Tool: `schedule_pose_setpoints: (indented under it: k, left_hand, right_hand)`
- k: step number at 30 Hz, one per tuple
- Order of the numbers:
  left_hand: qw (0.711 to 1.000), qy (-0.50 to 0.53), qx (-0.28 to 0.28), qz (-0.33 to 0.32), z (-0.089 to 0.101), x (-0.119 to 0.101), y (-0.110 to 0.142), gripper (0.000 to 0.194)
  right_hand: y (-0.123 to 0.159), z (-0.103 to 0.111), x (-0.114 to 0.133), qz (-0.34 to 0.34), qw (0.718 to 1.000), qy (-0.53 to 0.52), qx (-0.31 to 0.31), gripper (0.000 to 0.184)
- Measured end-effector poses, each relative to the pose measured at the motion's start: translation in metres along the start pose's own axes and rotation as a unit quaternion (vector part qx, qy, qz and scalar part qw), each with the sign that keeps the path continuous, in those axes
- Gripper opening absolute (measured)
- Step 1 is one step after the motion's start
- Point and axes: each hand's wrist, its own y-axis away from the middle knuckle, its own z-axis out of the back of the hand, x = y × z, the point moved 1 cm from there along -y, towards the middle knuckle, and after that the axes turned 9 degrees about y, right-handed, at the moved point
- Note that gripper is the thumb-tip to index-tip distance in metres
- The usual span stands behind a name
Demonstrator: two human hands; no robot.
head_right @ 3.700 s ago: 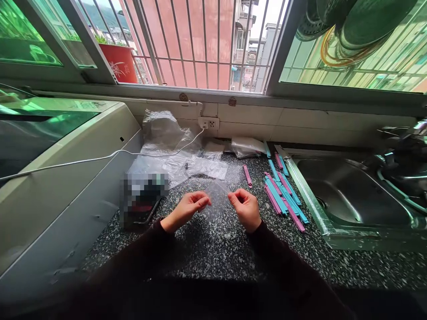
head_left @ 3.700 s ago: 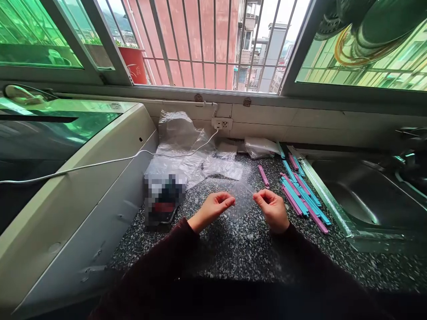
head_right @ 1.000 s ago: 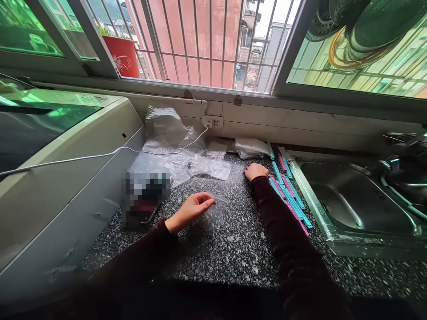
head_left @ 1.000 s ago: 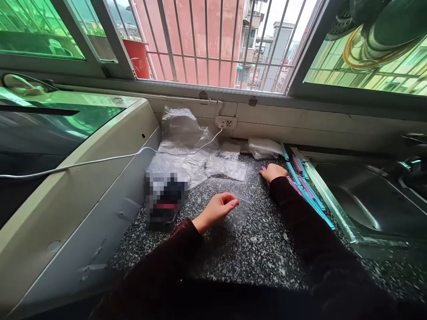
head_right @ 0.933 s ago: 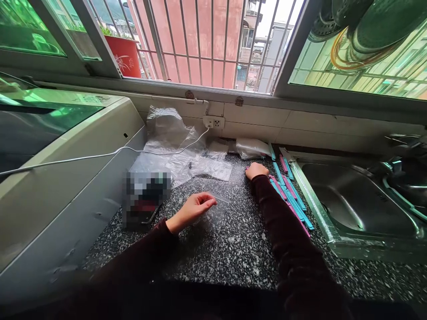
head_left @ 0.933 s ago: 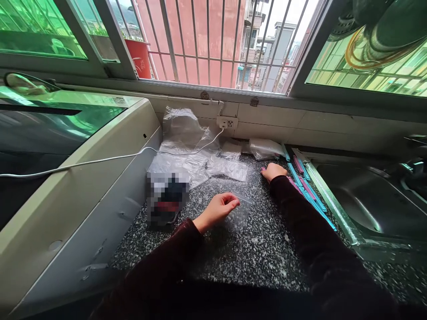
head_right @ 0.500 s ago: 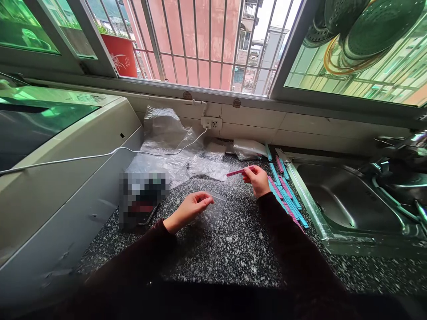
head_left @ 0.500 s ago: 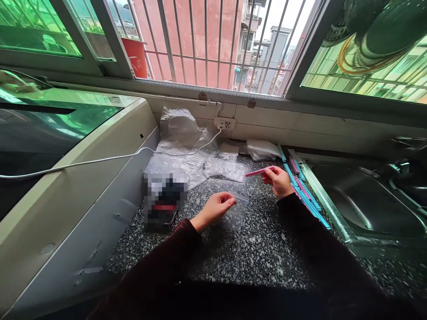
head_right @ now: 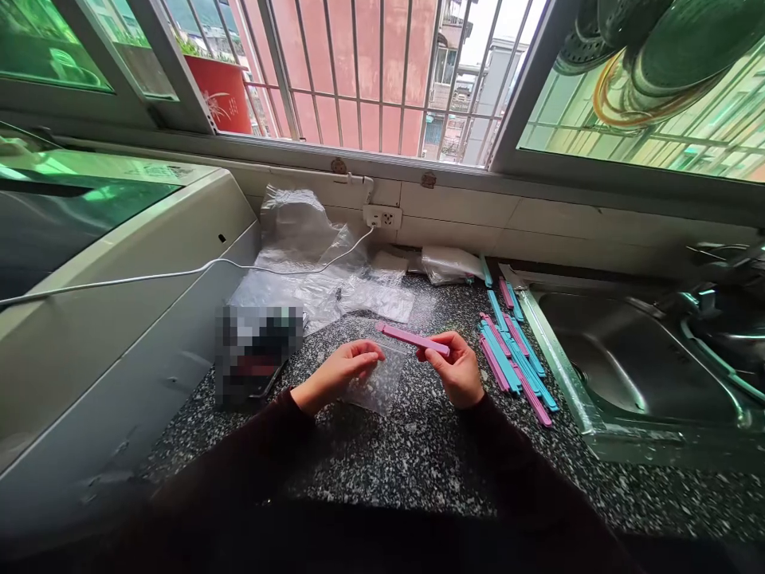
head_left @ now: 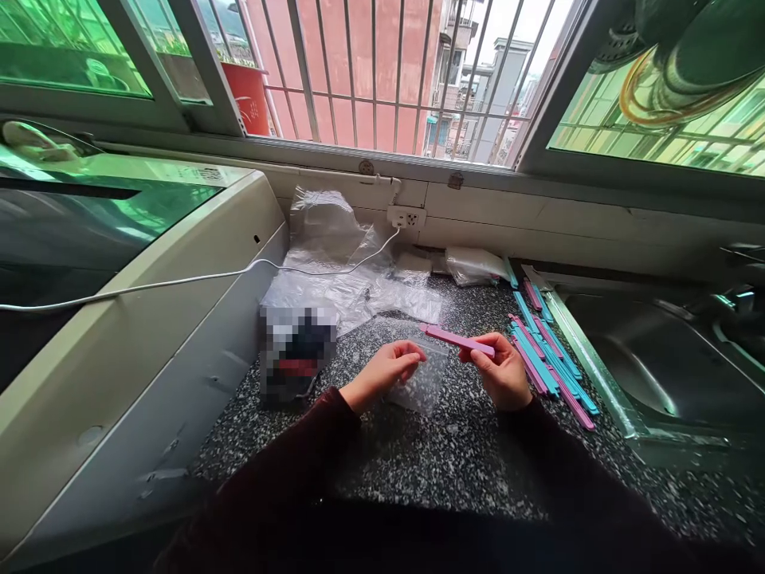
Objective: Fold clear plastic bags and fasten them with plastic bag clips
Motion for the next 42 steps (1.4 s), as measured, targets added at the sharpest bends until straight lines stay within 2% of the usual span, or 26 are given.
schedule_pose_setpoints:
  k: [4,10,16,20,24,26,29,32,36,42]
  left_hand:
    - [1.0,0.025,0.014,0.002,0.0,0.001,0.0,0.019]
    - [0.999,0.032,0.027,-0.019,-0.003,-0.003,0.003,0.011]
    - [0.999,-0.007,0.023,-0.028,-0.002,-0.005,0.005,0.027]
    - [0.998,0.025,-0.021,-0.044,0.002,-0.004,0.004,0.033]
    - [0.992,0.076,-0.083,-0.058,0.005,-0.005,0.001,0.036]
    - [0.991,0.073,-0.097,-0.061,0.006,-0.005,0.0,0.037]
    - [0.994,0.042,-0.077,-0.064,0.005,-0.004,0.001,0.037]
    - [0.997,-0.002,-0.053,-0.062,0.003,-0.001,0.002,0.038]
    - [0.997,-0.023,-0.027,-0.062,0.0,0.001,0.003,0.038]
    - [0.999,0.008,0.006,-0.037,-0.001,0.002,0.002,0.042]
  right_hand:
    - [0.005,-0.006,0.0,0.013,0.999,0.018,0.03,0.026]
    - [0.007,-0.01,-0.003,0.041,0.988,0.145,0.042,0.024]
    - [0.011,-0.013,0.0,0.11,0.964,0.236,0.054,0.014]
    - [0.012,-0.013,0.001,0.117,0.958,0.256,0.056,0.016]
    - [0.012,-0.01,0.002,0.103,0.959,0.261,0.035,0.021]
    - [0.011,-0.008,0.004,0.117,0.957,0.263,0.023,0.02]
    - [0.011,-0.007,0.008,0.177,0.939,0.293,0.016,0.018]
    - [0.011,-0.008,0.011,0.24,0.901,0.359,0.03,0.02]
    - [0.011,-0.01,0.01,0.276,0.863,0.419,0.05,0.014]
    - [0.011,-0.009,0.011,0.263,0.865,0.425,0.037,0.011]
